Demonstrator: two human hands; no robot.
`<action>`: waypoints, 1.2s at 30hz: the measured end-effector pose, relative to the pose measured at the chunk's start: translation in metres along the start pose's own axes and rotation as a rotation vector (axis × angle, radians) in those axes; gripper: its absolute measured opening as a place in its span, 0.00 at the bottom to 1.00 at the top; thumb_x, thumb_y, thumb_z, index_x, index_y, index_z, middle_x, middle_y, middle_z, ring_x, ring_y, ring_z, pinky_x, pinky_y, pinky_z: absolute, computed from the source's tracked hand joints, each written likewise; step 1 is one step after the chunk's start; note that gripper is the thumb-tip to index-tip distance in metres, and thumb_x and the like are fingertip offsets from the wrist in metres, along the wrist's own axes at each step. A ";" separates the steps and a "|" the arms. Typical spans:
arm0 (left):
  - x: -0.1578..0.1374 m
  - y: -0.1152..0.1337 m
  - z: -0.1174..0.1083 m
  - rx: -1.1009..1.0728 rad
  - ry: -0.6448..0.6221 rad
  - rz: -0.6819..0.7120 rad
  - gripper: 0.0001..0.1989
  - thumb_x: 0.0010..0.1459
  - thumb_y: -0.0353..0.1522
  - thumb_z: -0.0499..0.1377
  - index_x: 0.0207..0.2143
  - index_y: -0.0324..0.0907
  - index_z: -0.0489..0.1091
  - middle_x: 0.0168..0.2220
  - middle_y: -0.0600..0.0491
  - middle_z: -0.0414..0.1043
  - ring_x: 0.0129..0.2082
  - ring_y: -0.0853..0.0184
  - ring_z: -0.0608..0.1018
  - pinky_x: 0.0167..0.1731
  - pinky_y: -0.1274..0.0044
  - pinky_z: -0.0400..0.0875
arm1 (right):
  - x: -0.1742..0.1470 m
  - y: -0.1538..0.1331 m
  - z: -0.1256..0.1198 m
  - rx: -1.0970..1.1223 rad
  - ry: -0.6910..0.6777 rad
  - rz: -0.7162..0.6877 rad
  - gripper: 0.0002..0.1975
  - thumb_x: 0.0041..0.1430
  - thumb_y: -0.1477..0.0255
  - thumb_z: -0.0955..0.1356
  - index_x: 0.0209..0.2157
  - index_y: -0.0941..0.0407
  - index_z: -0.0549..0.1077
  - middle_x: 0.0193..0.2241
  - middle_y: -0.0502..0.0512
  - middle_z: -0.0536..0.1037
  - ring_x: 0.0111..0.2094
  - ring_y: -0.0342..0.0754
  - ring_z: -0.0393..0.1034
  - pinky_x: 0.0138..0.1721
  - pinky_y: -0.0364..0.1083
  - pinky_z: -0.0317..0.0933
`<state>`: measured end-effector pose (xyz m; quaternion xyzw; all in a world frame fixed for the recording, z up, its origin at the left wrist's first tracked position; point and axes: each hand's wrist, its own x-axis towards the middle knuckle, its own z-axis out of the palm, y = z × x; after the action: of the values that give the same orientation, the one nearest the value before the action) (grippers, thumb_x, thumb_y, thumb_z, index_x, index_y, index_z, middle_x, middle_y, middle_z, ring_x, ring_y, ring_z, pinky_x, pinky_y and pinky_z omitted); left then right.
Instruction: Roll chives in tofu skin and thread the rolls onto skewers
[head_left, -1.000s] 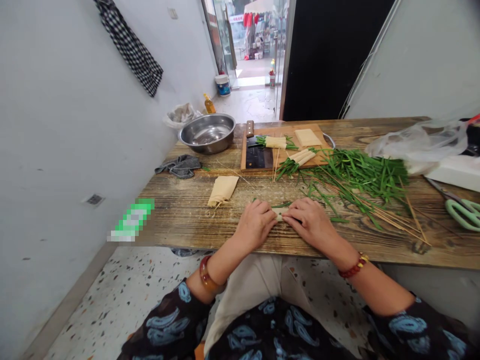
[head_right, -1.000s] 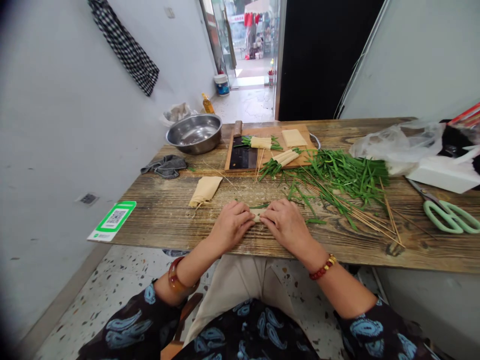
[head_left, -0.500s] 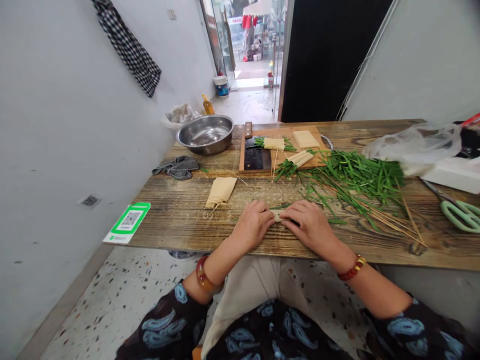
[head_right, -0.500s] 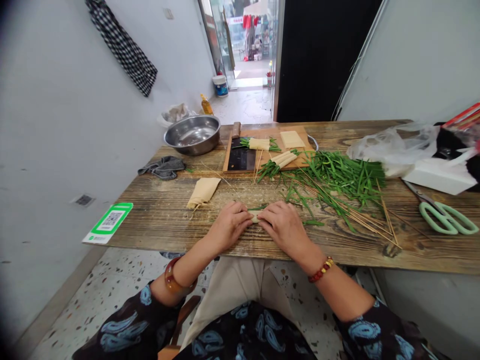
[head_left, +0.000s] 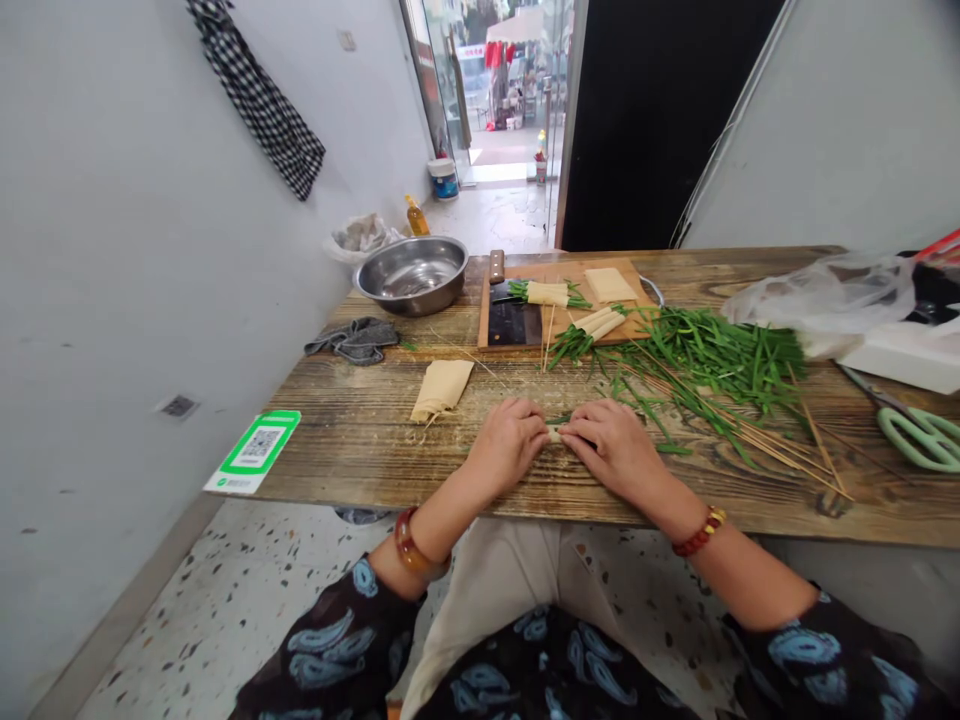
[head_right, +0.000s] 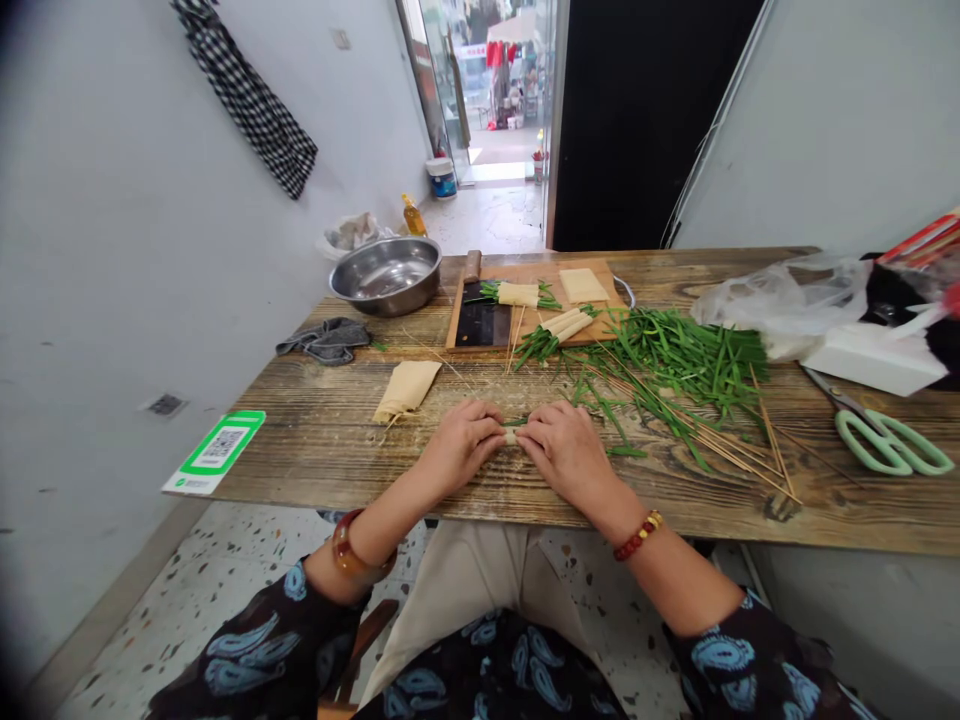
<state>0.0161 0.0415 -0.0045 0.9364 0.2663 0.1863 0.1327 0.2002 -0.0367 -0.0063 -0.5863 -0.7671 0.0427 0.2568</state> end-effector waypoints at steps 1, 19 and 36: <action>0.001 -0.001 0.000 -0.011 -0.004 0.004 0.09 0.62 0.33 0.54 0.32 0.41 0.72 0.38 0.50 0.71 0.39 0.65 0.70 0.42 0.71 0.64 | 0.001 0.001 0.000 0.011 -0.006 -0.003 0.11 0.64 0.68 0.63 0.33 0.53 0.77 0.36 0.55 0.77 0.40 0.50 0.65 0.41 0.50 0.56; 0.008 -0.003 -0.004 -0.034 -0.049 0.007 0.08 0.61 0.31 0.54 0.31 0.40 0.72 0.34 0.50 0.70 0.38 0.64 0.70 0.40 0.71 0.64 | 0.009 0.022 -0.012 0.160 0.040 0.011 0.12 0.64 0.71 0.61 0.39 0.54 0.77 0.38 0.56 0.79 0.40 0.49 0.70 0.43 0.50 0.61; 0.008 0.000 -0.005 -0.036 -0.015 -0.025 0.06 0.60 0.34 0.56 0.31 0.41 0.70 0.35 0.51 0.70 0.37 0.64 0.69 0.39 0.72 0.62 | 0.009 0.010 -0.002 0.028 0.009 -0.018 0.09 0.61 0.67 0.66 0.31 0.53 0.76 0.32 0.54 0.76 0.38 0.49 0.65 0.38 0.48 0.54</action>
<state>0.0206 0.0466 0.0025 0.9317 0.2735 0.1827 0.1539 0.2086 -0.0254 -0.0050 -0.5758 -0.7706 0.0486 0.2688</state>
